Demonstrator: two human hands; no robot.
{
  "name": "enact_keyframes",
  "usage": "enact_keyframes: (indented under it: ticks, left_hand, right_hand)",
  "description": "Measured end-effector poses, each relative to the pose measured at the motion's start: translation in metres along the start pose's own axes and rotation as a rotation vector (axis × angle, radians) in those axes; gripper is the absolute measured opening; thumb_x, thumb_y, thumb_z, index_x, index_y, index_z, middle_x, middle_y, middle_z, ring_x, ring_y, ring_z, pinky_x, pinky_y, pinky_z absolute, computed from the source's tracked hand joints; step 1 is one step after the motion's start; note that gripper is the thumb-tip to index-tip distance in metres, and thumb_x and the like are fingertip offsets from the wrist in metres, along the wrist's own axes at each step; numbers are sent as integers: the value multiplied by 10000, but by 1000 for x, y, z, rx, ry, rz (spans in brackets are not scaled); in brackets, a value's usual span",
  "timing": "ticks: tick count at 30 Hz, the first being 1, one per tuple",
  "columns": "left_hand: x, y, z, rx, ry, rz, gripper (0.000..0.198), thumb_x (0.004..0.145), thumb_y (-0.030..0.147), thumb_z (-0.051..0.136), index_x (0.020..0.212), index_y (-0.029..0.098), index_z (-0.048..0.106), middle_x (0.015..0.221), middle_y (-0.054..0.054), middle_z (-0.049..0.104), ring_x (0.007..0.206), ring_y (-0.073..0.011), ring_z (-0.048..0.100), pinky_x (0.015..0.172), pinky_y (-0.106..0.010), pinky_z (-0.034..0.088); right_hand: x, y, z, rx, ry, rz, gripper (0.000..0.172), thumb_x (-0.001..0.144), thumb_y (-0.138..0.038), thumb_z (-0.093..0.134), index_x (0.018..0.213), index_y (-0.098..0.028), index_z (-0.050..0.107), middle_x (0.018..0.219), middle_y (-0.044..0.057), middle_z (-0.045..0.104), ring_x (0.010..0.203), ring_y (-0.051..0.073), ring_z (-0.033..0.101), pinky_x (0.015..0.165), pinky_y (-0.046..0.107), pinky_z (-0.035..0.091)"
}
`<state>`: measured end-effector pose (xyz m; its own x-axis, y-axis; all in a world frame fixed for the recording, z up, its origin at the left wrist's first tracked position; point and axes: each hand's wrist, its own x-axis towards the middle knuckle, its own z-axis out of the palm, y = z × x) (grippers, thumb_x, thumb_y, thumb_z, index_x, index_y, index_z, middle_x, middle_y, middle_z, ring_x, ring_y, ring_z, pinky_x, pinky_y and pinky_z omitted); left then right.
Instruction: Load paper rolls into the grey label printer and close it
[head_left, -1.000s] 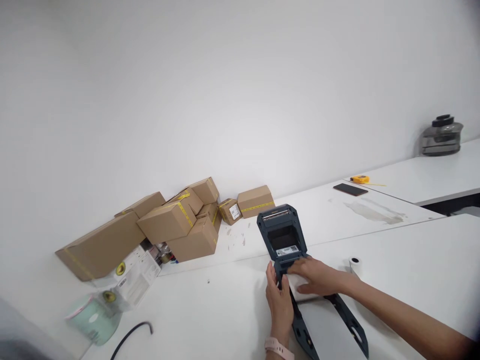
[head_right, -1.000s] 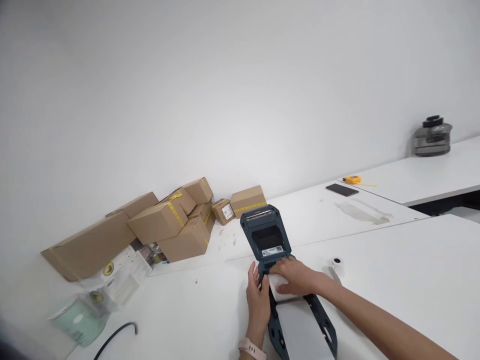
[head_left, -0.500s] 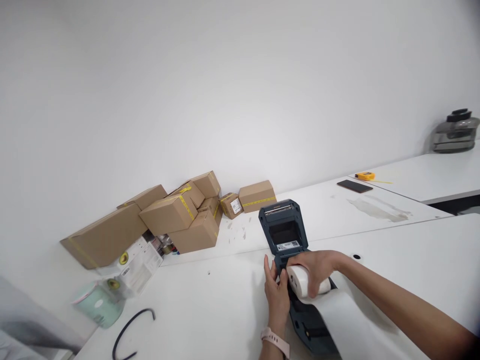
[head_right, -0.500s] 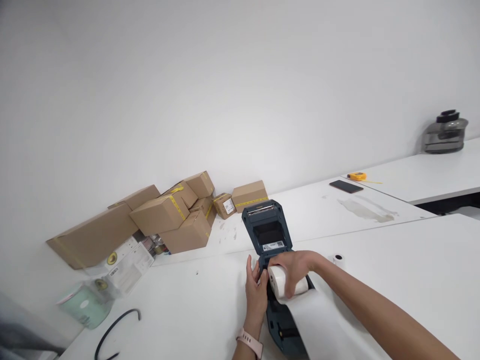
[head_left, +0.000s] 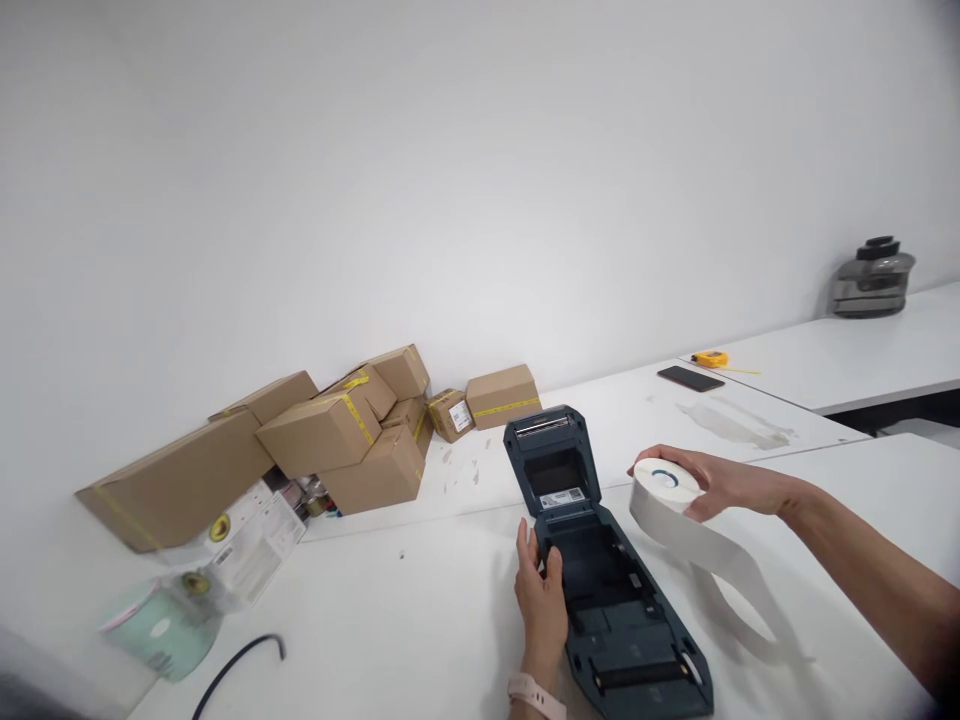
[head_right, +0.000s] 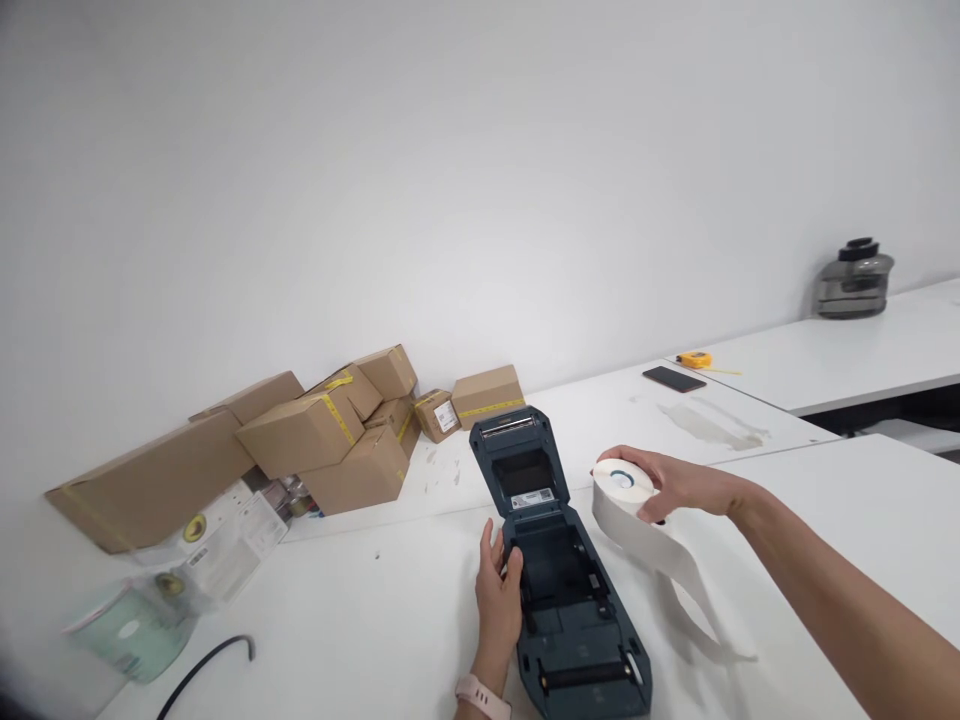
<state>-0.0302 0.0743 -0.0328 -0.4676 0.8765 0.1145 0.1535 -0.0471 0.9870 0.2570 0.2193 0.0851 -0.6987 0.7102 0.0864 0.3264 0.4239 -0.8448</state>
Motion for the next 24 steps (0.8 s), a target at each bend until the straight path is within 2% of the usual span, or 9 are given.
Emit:
enact_keyframes:
  ticks: [3,10,17,20,22,24]
  left_hand:
    - [0,0,0,-7,5,-2,800,846,576,599,1500,199,337,1513,-153,464,1398,-237,446,1106,-321,389]
    - [-1,5,-1,23,-24,-2,793,874,570,561,1515,181,300,1530,-165,434,1411,-238,426,1120,-338,377]
    - [0,6,-2,43,-30,-10,777,874,596,544,1505,200,322,1527,-149,446,1394,-240,449,1121,-343,375]
    - [1,3,-1,27,-23,2,761,865,577,567,1485,192,352,1521,-156,452,1392,-244,451,1114,-344,385]
    - [2,1,-1,22,-18,9,748,861,559,579,1471,181,369,1519,-162,453,1392,-244,452,1116,-340,383]
    - [3,-1,-1,25,-16,14,719,864,543,578,1452,173,393,1518,-163,454,1393,-240,450,1124,-334,376]
  right_hand:
    - [8,11,2,91,-187,50,653,614,-355,742,1228,-253,547,1027,54,651,892,254,635,655,294,526]
    - [33,34,25,-49,-134,84,636,533,-236,691,1159,-230,576,1092,49,669,1024,299,619,816,343,502]
    - [46,60,46,-93,-122,117,696,481,-262,786,1148,-206,596,1167,97,672,1104,369,608,948,472,469]
    - [38,67,39,-55,-109,102,743,522,-316,796,1236,-238,602,1280,106,654,1225,381,566,1019,486,442]
    - [28,72,26,-8,-89,99,768,614,-353,749,1350,-264,550,1387,109,602,1329,358,501,1042,473,441]
    - [15,80,11,39,-48,109,724,713,-355,647,1417,-271,501,1444,114,557,1376,330,462,1044,478,447]
